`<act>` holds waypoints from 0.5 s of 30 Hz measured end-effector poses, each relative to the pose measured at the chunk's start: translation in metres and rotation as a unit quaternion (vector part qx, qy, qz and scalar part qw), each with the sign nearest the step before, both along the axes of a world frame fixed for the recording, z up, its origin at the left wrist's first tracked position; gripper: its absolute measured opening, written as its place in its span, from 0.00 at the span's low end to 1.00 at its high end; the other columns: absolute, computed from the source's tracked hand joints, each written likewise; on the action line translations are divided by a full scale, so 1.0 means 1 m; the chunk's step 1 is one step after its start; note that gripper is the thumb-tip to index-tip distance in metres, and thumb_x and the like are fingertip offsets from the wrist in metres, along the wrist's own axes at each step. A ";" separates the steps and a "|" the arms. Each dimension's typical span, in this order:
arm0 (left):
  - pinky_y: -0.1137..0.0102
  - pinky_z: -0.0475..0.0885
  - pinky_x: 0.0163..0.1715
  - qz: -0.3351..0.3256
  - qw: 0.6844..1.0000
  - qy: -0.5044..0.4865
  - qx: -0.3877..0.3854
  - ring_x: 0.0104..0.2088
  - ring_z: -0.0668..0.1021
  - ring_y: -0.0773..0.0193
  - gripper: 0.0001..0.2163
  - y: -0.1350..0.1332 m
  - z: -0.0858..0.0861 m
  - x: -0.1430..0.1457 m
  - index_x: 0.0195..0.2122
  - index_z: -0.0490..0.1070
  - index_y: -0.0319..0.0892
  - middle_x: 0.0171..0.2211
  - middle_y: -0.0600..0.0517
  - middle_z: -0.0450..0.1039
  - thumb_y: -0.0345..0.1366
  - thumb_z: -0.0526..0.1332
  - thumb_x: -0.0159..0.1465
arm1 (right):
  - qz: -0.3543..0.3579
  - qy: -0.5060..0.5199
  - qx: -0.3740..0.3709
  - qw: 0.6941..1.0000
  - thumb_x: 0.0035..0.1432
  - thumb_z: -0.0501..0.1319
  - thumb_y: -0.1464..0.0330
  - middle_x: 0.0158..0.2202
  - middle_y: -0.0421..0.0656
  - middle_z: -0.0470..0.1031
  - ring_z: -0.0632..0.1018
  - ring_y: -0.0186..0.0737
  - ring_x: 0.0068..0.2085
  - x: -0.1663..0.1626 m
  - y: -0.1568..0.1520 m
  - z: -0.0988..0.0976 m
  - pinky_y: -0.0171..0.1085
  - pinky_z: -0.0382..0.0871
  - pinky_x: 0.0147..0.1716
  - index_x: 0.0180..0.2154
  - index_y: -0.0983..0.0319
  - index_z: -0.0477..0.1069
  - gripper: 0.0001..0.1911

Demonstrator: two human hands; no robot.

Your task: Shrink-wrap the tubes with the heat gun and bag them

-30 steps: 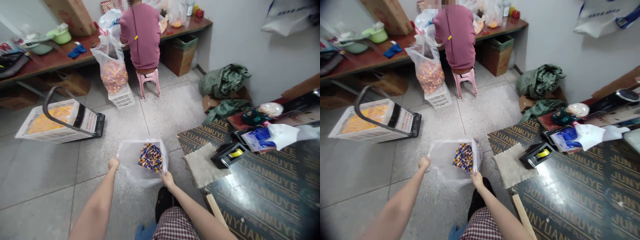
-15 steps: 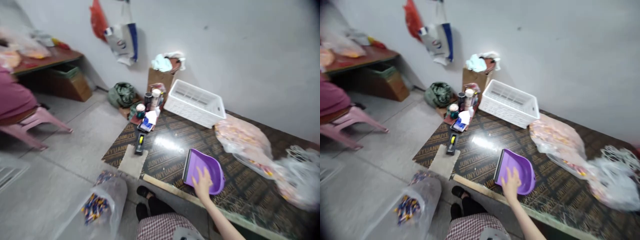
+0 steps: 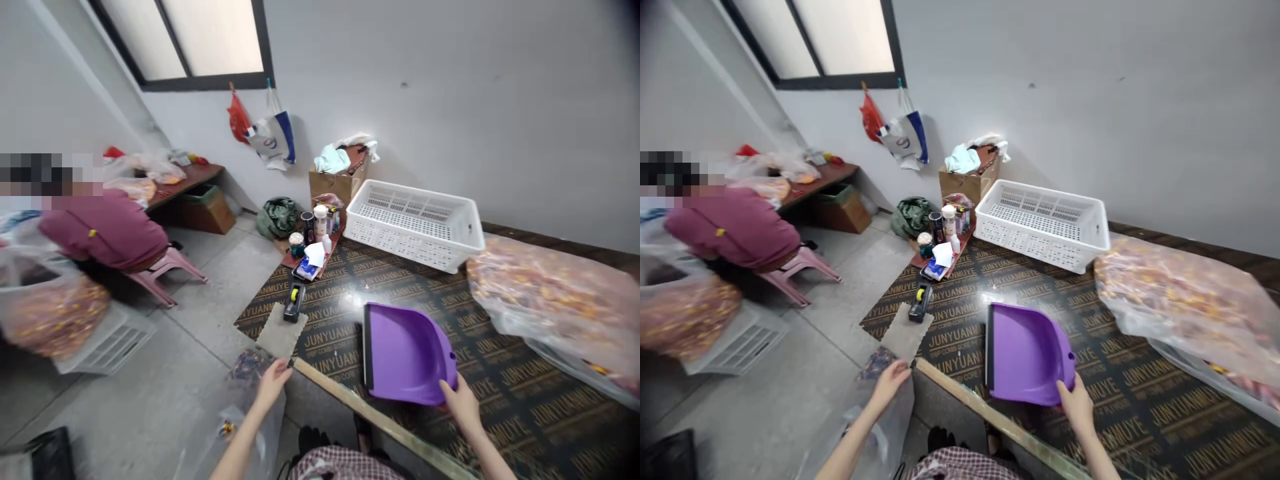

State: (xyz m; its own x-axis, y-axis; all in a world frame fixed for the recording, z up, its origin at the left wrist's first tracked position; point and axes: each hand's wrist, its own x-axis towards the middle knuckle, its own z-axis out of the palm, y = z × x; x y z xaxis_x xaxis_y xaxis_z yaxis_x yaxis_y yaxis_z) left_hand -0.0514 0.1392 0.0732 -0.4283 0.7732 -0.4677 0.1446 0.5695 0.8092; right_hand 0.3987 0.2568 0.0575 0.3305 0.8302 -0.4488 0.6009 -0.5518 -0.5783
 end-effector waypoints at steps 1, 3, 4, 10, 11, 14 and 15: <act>0.63 0.66 0.51 -0.001 0.999 0.003 0.040 0.51 0.72 0.51 0.30 0.015 0.010 0.012 0.46 0.70 0.36 0.51 0.38 0.70 0.48 0.66 0.45 | 0.042 0.021 0.020 0.999 0.48 0.53 0.60 0.41 0.53 0.76 0.79 0.50 0.33 -0.007 0.008 0.000 0.43 0.73 0.35 0.58 0.68 0.58 0.35; 0.63 0.61 0.55 -0.018 0.994 0.018 0.102 0.57 0.67 0.52 0.38 0.035 0.028 0.034 0.54 0.63 0.37 0.57 0.39 0.63 0.46 0.69 0.43 | 0.146 0.082 0.073 0.983 0.46 0.54 0.61 0.44 0.52 0.75 0.78 0.50 0.41 -0.028 0.021 0.004 0.42 0.70 0.42 0.57 0.68 0.60 0.36; 0.64 0.61 0.56 -0.020 0.993 0.022 0.118 0.57 0.66 0.53 0.41 0.041 0.035 0.043 0.57 0.59 0.38 0.57 0.40 0.62 0.44 0.70 0.42 | 0.199 0.117 0.097 0.968 0.44 0.54 0.62 0.46 0.51 0.75 0.76 0.50 0.44 -0.042 0.026 0.009 0.42 0.69 0.45 0.56 0.68 0.62 0.35; 0.73 0.69 0.23 0.194 0.976 -0.067 0.068 0.27 0.77 0.63 0.36 0.013 0.070 0.046 0.54 0.60 0.38 0.30 0.51 0.75 0.49 0.67 0.46 | 0.324 0.265 0.105 0.902 0.43 0.55 0.69 0.44 0.47 0.77 0.76 0.47 0.43 -0.124 0.035 0.055 0.42 0.69 0.45 0.54 0.66 0.65 0.32; 0.75 0.66 0.19 0.227 0.968 -0.082 0.064 0.23 0.75 0.65 0.33 0.004 0.075 0.039 0.51 0.64 0.38 0.27 0.53 0.74 0.49 0.67 0.46 | 0.326 0.294 0.091 0.894 0.43 0.57 0.69 0.44 0.47 0.76 0.77 0.47 0.42 -0.134 0.034 0.062 0.43 0.70 0.44 0.54 0.65 0.65 0.32; 0.77 0.64 0.17 0.317 0.937 -0.127 0.078 0.20 0.73 0.68 0.24 -0.019 0.085 0.009 0.40 0.69 0.40 0.24 0.55 0.73 0.44 0.70 0.44 | 0.289 0.409 -0.019 0.865 0.48 0.61 0.61 0.45 0.48 0.75 0.78 0.43 0.31 -0.159 0.028 0.075 0.44 0.74 0.31 0.60 0.61 0.56 0.37; 0.76 0.65 0.18 0.354 0.921 -0.140 0.081 0.20 0.73 0.68 0.21 -0.024 0.087 -0.003 0.37 0.69 0.40 0.23 0.55 0.73 0.42 0.70 0.44 | 0.269 0.442 -0.056 0.854 0.50 0.60 0.58 0.45 0.49 0.74 0.78 0.41 0.28 -0.165 0.026 0.075 0.43 0.74 0.28 0.62 0.59 0.50 0.40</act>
